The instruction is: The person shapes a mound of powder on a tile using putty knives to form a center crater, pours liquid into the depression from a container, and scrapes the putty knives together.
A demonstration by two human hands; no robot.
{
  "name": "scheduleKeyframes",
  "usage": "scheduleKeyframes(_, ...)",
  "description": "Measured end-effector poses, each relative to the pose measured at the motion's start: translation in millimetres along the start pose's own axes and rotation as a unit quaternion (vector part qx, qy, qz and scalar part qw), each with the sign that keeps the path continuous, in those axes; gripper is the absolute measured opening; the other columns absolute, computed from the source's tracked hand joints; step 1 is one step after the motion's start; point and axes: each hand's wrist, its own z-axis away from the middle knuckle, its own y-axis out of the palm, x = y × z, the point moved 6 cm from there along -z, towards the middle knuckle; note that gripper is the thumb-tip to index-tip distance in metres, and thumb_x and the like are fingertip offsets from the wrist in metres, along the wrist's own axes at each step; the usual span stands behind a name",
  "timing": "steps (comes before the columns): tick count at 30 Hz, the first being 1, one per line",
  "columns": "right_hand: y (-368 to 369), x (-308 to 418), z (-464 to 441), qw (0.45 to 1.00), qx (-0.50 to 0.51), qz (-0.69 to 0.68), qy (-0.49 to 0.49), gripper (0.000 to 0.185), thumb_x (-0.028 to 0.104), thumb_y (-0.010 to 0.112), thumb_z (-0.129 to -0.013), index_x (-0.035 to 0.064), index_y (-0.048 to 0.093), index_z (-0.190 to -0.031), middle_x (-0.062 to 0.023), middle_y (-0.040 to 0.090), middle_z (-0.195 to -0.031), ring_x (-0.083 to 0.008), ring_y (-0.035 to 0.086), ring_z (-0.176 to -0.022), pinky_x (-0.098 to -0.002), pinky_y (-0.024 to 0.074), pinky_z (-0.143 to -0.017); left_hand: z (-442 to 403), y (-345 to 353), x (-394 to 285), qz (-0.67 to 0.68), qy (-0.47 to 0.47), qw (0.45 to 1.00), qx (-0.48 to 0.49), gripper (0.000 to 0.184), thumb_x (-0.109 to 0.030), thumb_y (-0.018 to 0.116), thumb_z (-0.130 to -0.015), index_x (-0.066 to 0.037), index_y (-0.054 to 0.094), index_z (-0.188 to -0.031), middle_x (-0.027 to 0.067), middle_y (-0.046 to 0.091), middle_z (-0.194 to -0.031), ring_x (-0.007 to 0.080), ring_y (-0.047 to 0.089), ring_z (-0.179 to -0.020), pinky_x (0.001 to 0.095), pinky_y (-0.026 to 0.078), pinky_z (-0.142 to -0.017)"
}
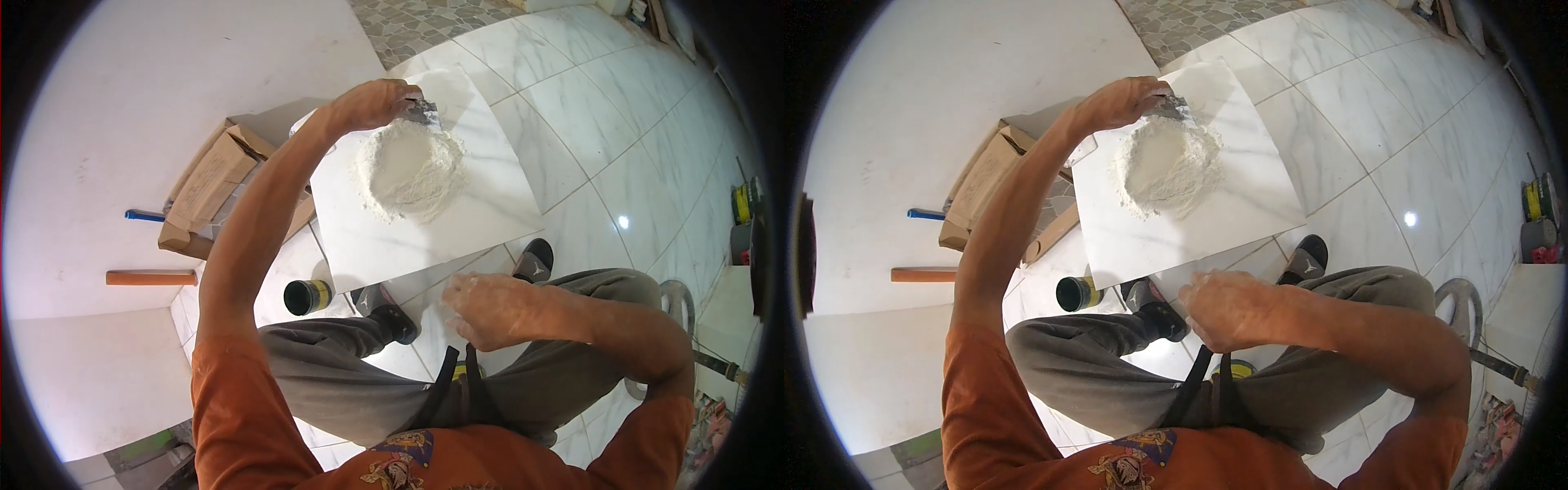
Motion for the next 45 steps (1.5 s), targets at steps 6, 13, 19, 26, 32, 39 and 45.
scheduleKeyframes(6,-13.0,3.1,3.8,0.997,0.054,-0.016,0.045,0.032,0.021,0.055,-0.088,-0.0047,0.056,-0.107,-0.0234,0.056,-0.108,-0.0383,0.057,-0.103,-0.0443,0.0451,-0.091,15.5,-16.6,-15.2,-0.043,0.019,0.998,-0.049,0.023,-0.009,0.052,-0.092,-0.005,0.06,-0.113,0.0145,0.062,-0.104,0.033,0.061,-0.093,0.042,0.05,-0.083)
scheduleKeyframes(13,-50.4,-17.9,2.7,0.992,-0.122,-0.003,0.032,0.03,0.021,0.052,-0.088,-0.0062,0.057,-0.099,-0.0267,0.059,-0.098,-0.04,0.06,-0.094,-0.0445,0.0476,-0.085,40.9,-34.6,-31.1,-0.093,0.017,0.992,-0.078,0.022,-0.01,0.055,-0.09,-0.006,0.064,-0.109,0.0114,0.061,-0.095,0.0287,0.06,-0.089,0.0404,0.05,-0.079)
scheduleKeyframes(19,-109.0,-37.9,3.9,0.948,-0.29,-0.008,0.133,0.034,0.023,0.055,-0.089,-0.0035,0.056,-0.111,-0.0226,0.06,-0.104,-0.0372,0.058,-0.1,-0.042,0.0462,-0.088,58.2,-28.5,-50.2,-0.132,0.058,0.988,-0.049,0.021,-0.013,0.053,-0.091,-0.007,0.065,-0.107,0.0113,0.059,-0.091,0.0292,0.059,-0.087,0.0399,0.049,-0.077)
scheduleKeyframes(26,-145.6,-43.3,-41.6,0.919,-0.369,0.09,0.103,0.04,0.025,0.057,-0.089,-0.0092,0.053,-0.11,-0.0285,0.062,-0.099,-0.0391,0.062,-0.093,-0.0443,0.0499,-0.081,56.5,-56.5,-98.1,-0.134,0.07,0.988,-0.034,0.018,-0.02,0.058,-0.089,-0.009,0.069,-0.098,0.0093,0.061,-0.087,0.0278,0.06,-0.086,0.0405,0.049,-0.078)
scheduleKeyframes(32,-155.5,-49.4,-67.3,0.935,-0.318,0.063,0.144,0.041,0.027,0.055,-0.091,-0.006,0.055,-0.116,-0.0273,0.064,-0.091,-0.0396,0.063,-0.087,-0.0439,0.0506,-0.078,58.7,-80.8,-96.8,-0.146,0.046,0.985,-0.082,0.017,-0.02,0.066,-0.084,-0.008,0.069,-0.095,0.0091,0.065,-0.085,0.0262,0.062,-0.087,0.0398,0.049,-0.08)
scheduleKeyframes(39,-156.1,-75.0,-63.5,0.912,-0.366,-0.02,0.184,0.03,0.022,0.053,-0.088,-0.0021,0.063,-0.103,-0.0245,0.064,-0.093,-0.0388,0.063,-0.089,-0.044,0.0506,-0.079,115.9,-94.9,18.3,0.039,-0.203,0.917,-0.341,0.027,-0.027,0.064,-0.086,-0.004,0.067,-0.099,0.0155,0.067,-0.1,0.0338,0.061,-0.097,0.0391,0.047,-0.088)
scheduleKeyframes(45,-149.0,-110.8,-57.1,0.842,-0.368,-0.326,0.224,0.03,0.02,0.056,-0.089,-0.0072,0.062,-0.1,-0.0171,0.063,-0.089,-0.0262,0.062,-0.085,-0.038,0.0528,-0.074,208.7,101.4,248.6,0.273,-0.457,0.743,-0.405,0.048,-0.035,0.075,-0.077,0.004,0.062,-0.102,0.0163,0.067,-0.094,0.0271,0.063,-0.082,0.0392,0.049,-0.07)
